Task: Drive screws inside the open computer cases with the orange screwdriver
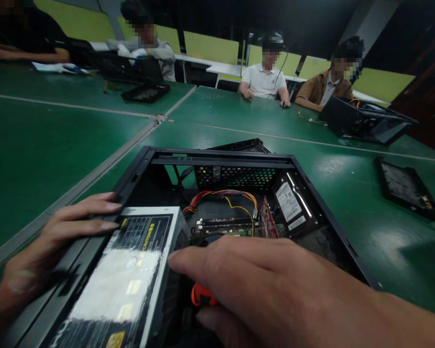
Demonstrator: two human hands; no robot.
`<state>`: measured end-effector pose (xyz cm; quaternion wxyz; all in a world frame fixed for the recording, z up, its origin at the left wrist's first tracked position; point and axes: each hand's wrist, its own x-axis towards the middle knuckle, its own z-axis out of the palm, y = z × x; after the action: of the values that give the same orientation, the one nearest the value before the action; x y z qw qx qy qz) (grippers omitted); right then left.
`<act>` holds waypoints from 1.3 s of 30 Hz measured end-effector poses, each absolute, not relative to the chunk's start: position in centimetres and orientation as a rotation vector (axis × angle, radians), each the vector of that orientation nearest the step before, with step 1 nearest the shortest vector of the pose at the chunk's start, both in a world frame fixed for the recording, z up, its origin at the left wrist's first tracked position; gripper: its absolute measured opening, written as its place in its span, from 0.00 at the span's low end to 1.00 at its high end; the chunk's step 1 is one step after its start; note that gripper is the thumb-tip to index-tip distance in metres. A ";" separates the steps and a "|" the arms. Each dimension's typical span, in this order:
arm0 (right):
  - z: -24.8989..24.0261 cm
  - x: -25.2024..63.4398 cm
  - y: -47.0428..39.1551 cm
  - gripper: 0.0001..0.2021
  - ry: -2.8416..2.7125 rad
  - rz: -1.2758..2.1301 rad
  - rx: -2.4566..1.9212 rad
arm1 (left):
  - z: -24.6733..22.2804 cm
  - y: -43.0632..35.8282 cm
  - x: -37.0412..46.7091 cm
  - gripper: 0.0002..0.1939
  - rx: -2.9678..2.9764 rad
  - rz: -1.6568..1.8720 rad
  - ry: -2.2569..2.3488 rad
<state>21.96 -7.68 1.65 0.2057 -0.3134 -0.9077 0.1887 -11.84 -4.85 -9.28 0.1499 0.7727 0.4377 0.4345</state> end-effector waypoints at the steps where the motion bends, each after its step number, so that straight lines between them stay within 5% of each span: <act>1: 1.4 21.5 -7.7 0.26 -2.510 0.528 -0.871 | -9.3 -4.9 -11.6 0.23 2.192 1.288 1.200; 22: 2.8 18.7 -6.4 0.07 -2.648 0.444 -0.771 | -8.8 -5.0 -10.7 0.22 2.109 1.381 1.106; 26: 3.5 19.0 -6.6 0.20 -2.683 0.679 -0.823 | -8.8 -5.0 -10.8 0.22 2.122 1.373 1.104; 39: 2.7 18.4 -3.2 0.20 -2.461 0.307 -0.986 | -8.6 -5.2 -10.0 0.23 2.047 1.449 1.119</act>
<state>18.38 -3.23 2.66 0.2340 -0.3591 -0.8966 0.1118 -9.96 -5.20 -8.57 0.1965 0.7308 0.3996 0.5173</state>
